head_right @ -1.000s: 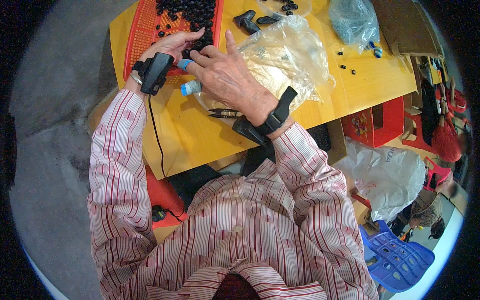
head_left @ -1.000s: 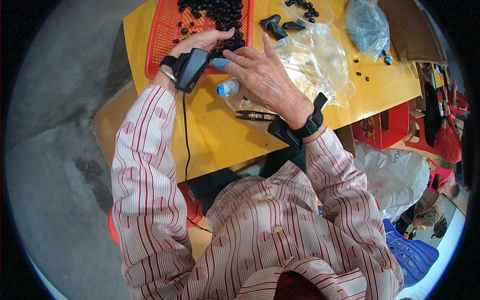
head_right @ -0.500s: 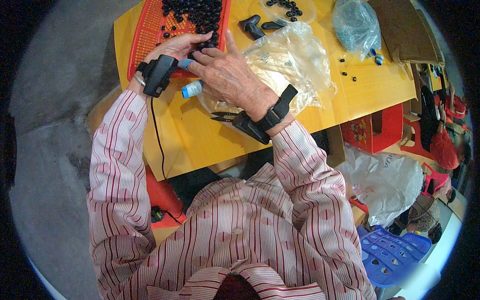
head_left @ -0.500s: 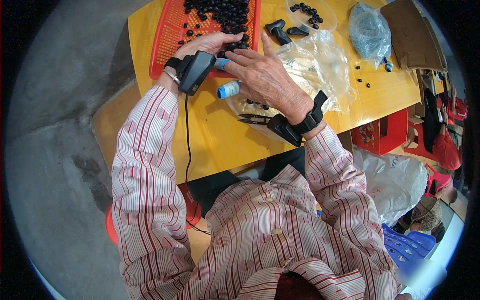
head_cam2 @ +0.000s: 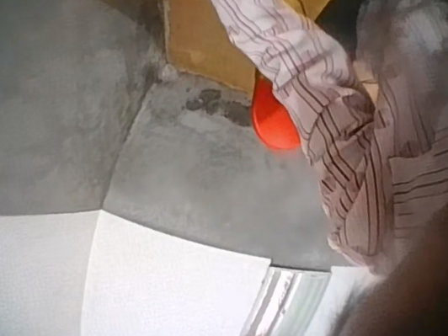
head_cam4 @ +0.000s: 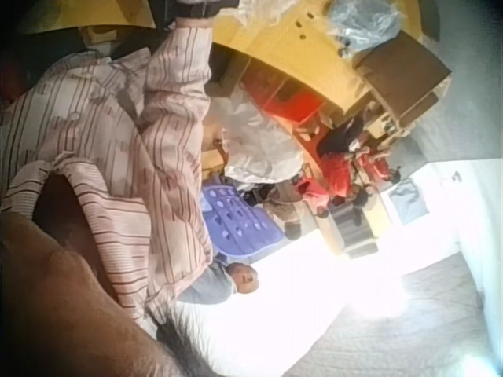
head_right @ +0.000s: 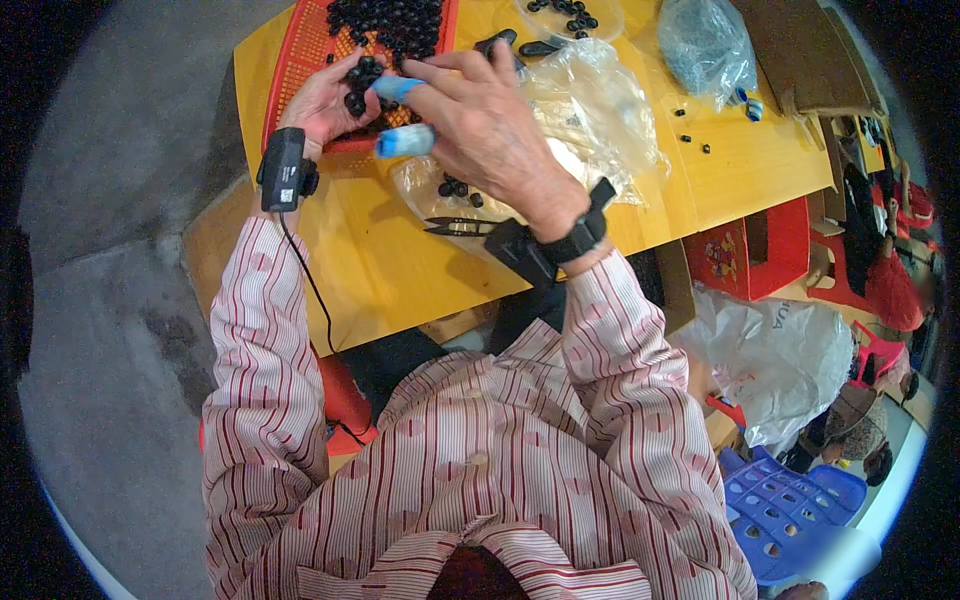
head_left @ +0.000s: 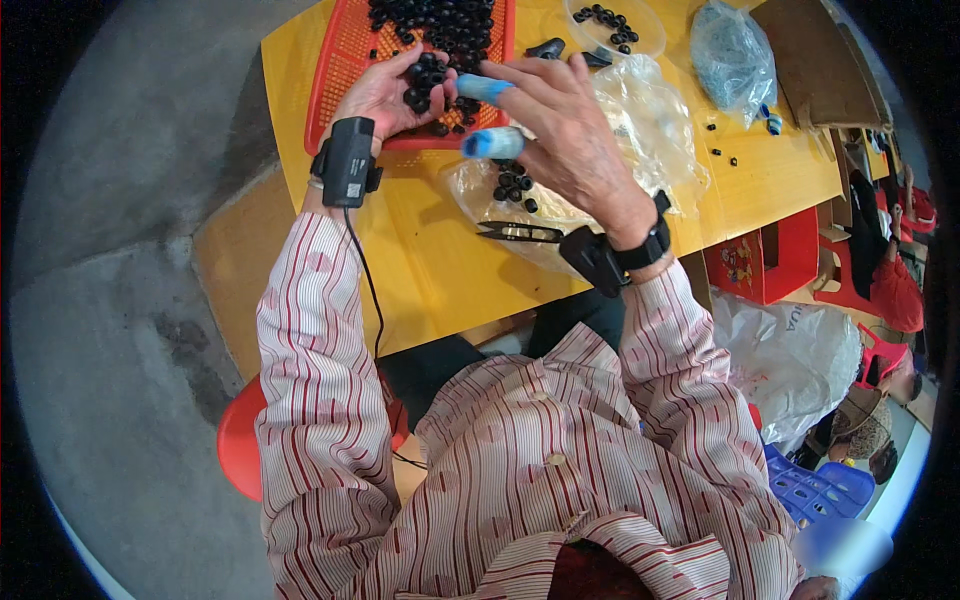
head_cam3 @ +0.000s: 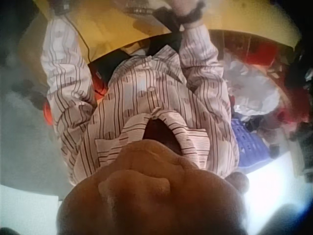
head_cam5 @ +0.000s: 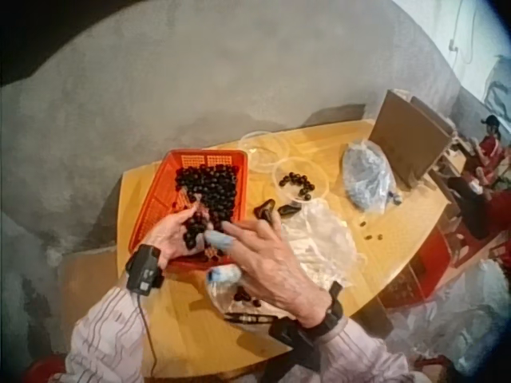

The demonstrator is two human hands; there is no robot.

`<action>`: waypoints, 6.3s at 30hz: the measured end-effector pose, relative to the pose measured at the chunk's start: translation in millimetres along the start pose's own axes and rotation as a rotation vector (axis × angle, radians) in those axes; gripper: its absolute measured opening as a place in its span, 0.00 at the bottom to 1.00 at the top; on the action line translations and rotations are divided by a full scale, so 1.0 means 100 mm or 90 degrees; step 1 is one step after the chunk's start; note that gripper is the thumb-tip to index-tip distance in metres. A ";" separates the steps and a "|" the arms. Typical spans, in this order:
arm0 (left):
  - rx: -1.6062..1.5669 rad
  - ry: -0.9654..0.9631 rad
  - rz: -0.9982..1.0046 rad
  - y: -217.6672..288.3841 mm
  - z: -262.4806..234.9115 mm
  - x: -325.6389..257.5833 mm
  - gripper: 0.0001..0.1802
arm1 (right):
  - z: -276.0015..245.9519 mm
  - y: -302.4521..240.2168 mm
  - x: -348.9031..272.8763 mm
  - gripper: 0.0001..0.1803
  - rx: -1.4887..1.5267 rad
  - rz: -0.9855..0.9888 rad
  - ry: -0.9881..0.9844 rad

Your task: The person picks up small black plastic parts from a basket and assembles them by fitting pieces together by hand.

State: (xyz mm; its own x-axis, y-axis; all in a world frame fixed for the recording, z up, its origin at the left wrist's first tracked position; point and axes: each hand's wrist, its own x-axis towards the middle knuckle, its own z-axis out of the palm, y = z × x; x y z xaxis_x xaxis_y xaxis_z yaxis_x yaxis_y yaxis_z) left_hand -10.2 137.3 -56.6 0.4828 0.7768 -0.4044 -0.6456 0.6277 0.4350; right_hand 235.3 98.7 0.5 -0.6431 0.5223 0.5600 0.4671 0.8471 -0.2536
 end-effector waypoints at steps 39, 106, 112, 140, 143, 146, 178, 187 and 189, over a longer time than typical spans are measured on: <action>1.122 0.321 0.273 -1.67 0.91 0.42 0.19 | 0.14 0.02 -1.30 0.22 0.178 0.210 -0.116; 1.145 0.530 0.476 -1.36 -0.21 -0.65 0.09 | -0.16 0.26 -1.47 0.14 0.112 0.311 -0.078; 0.917 0.545 0.399 -1.87 0.08 -0.84 0.09 | -0.01 0.59 -1.22 0.13 0.066 0.289 -0.032; 0.922 0.554 0.509 -2.10 -0.01 -0.81 0.09 | -0.01 0.80 -1.16 0.18 -0.036 0.225 -0.047; 0.926 0.550 0.523 -2.10 0.00 -0.81 0.08 | 0.11 0.81 -1.02 0.19 -0.090 0.219 -0.065; 0.941 0.555 0.512 -2.10 0.00 -0.82 0.08 | 0.20 0.78 -0.90 0.19 -0.212 0.249 -0.132; 0.965 0.548 0.538 -2.10 -0.03 -0.79 0.07 | -0.12 0.58 -1.40 0.16 -0.101 0.256 -0.096; 0.951 0.554 0.529 -2.11 -0.02 -0.79 0.07 | -0.07 0.58 -1.32 0.17 -0.071 0.261 -0.117; 0.952 0.554 0.532 -2.11 -0.01 -0.79 0.07 | -0.01 0.62 -1.24 0.17 -0.054 0.247 -0.122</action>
State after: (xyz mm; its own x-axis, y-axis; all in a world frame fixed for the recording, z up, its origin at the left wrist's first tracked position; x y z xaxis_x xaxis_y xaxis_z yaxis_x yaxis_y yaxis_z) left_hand 87.5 -56.2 -117.0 -0.3253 0.9204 0.2170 0.6648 0.0594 0.7446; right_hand 345.1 86.5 -83.7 -0.5077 0.8156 0.2775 0.7394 0.5779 -0.3455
